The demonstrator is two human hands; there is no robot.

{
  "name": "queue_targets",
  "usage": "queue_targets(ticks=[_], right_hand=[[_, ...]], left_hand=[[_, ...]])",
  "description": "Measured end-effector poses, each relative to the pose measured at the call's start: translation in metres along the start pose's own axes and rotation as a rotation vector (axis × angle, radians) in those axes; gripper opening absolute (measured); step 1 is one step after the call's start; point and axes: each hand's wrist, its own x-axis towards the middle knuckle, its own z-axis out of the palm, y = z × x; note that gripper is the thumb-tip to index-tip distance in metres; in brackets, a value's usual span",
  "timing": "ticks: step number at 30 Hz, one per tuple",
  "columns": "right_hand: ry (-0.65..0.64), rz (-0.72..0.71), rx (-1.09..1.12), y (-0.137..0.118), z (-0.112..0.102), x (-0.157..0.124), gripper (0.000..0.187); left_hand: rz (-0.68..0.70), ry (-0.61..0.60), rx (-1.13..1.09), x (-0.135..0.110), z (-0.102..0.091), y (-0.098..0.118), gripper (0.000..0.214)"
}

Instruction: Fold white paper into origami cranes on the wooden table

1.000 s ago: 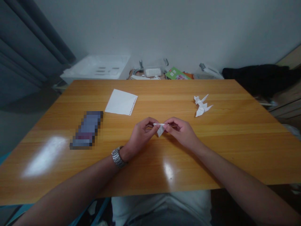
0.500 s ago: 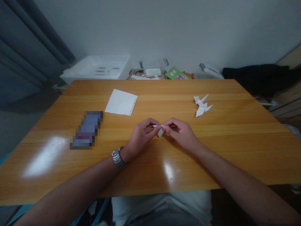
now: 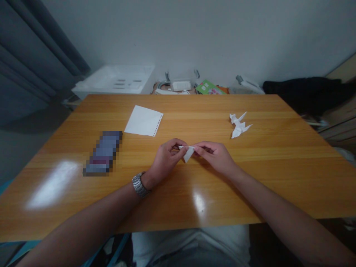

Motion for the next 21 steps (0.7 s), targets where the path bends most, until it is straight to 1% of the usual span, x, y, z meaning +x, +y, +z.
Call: queue_targets(ticks=[6,10,13,16,21], right_hand=[[-0.002,0.034,0.063,0.0026,-0.0025,0.001,0.03],[0.001,0.05,0.164,-0.0005,-0.0013,0.0004,0.031],[0.008,0.052,0.183,-0.0015,-0.0009,0.0003,0.032],[0.016,0.054,0.169,-0.0003,-0.0004,0.0009,0.031],[0.02,0.038,0.049,0.0018,-0.0001,0.0013,0.029]], left_hand=[[0.001,-0.01,-0.018,0.0018,-0.001,-0.0006,0.022],[-0.03,0.006,-0.051,0.0021,-0.0011,-0.0034,0.026],[-0.054,0.015,-0.084,0.0019,-0.001,-0.0037,0.028],[-0.048,0.006,-0.083,0.0011,-0.0003,-0.0016,0.026],[-0.032,-0.001,-0.064,0.0007,0.0021,-0.0018,0.024]])
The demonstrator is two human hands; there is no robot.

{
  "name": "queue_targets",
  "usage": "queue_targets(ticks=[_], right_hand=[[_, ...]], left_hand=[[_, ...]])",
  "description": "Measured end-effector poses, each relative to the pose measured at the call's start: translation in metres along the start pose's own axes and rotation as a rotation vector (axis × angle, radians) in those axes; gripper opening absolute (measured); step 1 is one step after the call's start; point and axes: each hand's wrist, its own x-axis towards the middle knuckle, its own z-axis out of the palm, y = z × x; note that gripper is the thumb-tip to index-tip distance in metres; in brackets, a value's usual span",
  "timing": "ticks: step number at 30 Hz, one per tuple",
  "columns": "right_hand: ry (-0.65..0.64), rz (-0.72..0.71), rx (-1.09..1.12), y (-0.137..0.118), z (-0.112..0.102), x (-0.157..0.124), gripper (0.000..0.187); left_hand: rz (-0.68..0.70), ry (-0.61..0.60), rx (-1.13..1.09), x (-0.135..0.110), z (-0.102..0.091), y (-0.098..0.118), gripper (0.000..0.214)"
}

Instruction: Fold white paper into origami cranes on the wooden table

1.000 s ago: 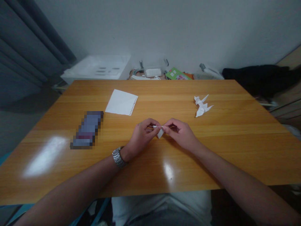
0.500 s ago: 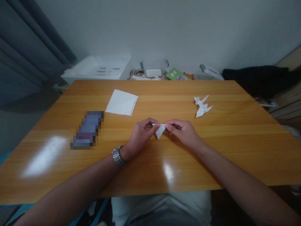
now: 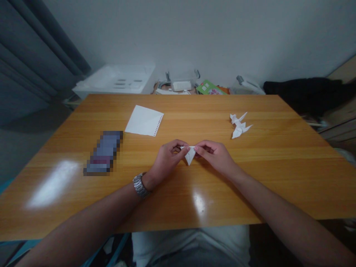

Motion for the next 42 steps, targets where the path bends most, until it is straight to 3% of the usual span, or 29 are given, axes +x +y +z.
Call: queue_targets(ticks=[10,19,34,42], right_hand=[[0.043,-0.057,-0.066,0.002,-0.004,0.0,0.027],[0.049,-0.062,-0.065,0.001,-0.003,0.0,0.029],[0.099,-0.055,-0.031,0.005,-0.005,0.003,0.027],[0.015,-0.075,-0.083,-0.001,-0.001,-0.001,0.02]], left_hand=[[-0.237,-0.079,-0.417,0.0,0.0,-0.011,0.035],[-0.178,-0.058,-0.333,0.0,-0.002,-0.008,0.036],[-0.131,-0.131,-0.36,-0.001,-0.003,-0.007,0.042],[-0.004,-0.055,-0.038,-0.001,0.0,0.002,0.026]])
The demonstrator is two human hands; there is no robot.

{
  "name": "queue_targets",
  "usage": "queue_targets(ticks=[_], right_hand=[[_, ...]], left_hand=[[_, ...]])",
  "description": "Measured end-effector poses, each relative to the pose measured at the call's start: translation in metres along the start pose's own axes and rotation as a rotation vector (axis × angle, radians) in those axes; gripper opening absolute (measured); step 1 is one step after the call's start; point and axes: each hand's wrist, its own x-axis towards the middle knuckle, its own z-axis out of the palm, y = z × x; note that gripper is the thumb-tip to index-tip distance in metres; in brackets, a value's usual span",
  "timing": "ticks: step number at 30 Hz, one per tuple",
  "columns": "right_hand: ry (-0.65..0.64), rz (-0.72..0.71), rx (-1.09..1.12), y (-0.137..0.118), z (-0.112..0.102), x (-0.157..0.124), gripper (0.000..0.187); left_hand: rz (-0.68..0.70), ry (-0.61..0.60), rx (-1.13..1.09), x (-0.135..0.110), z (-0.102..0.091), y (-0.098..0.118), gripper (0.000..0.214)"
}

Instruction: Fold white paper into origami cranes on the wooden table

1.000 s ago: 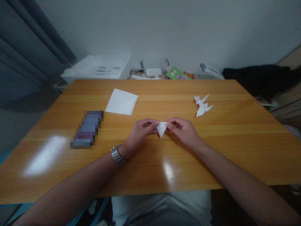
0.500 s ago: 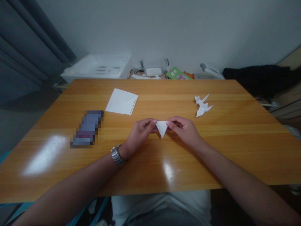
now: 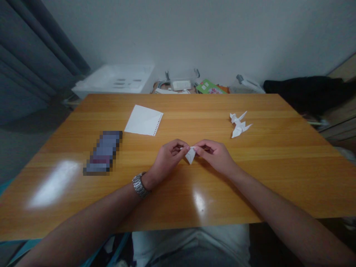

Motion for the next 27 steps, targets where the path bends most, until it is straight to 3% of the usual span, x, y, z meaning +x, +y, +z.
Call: queue_targets(ticks=[10,20,27], right_hand=[[-0.034,-0.007,-0.084,-0.004,0.002,-0.0021,0.02],[0.03,-0.021,-0.061,-0.0009,-0.0009,0.0012,0.02],[0.007,0.011,-0.069,-0.0001,0.0009,0.0005,0.021]], left_hand=[[0.036,-0.02,0.126,-0.001,-0.0011,-0.0022,0.017],[-0.036,0.023,-0.015,0.0024,0.0004,-0.0024,0.024],[-0.011,-0.01,0.014,0.001,-0.0023,0.0005,0.022]])
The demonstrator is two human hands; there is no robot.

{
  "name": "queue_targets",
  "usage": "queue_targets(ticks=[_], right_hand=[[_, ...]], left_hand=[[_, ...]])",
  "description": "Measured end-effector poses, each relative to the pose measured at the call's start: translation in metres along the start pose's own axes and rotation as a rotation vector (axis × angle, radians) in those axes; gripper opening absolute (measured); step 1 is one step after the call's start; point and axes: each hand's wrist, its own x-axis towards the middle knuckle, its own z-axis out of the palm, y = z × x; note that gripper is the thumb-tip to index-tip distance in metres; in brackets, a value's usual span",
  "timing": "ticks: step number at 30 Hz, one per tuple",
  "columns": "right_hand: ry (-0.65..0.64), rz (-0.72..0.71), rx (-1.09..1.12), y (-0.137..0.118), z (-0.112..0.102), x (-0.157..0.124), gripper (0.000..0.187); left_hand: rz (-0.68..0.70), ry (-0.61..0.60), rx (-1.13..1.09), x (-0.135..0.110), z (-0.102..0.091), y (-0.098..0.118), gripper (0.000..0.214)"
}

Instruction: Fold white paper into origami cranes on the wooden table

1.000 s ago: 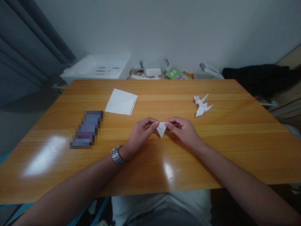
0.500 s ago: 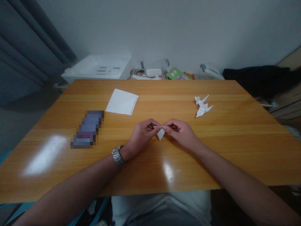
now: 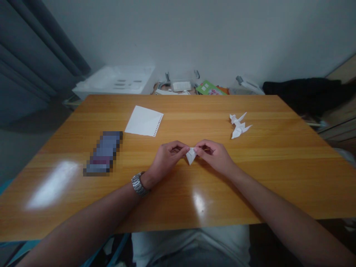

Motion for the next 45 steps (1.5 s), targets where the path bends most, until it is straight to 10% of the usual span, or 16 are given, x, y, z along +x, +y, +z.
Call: queue_targets(ticks=[33,45], right_hand=[[0.006,-0.002,-0.016,0.016,-0.009,0.007,0.022],[-0.038,-0.022,-0.21,0.02,-0.014,0.01,0.018]], left_hand=[[-0.005,-0.002,-0.019,0.006,-0.001,-0.021,0.029],[0.303,-0.051,0.594,0.004,-0.012,-0.014,0.021]])
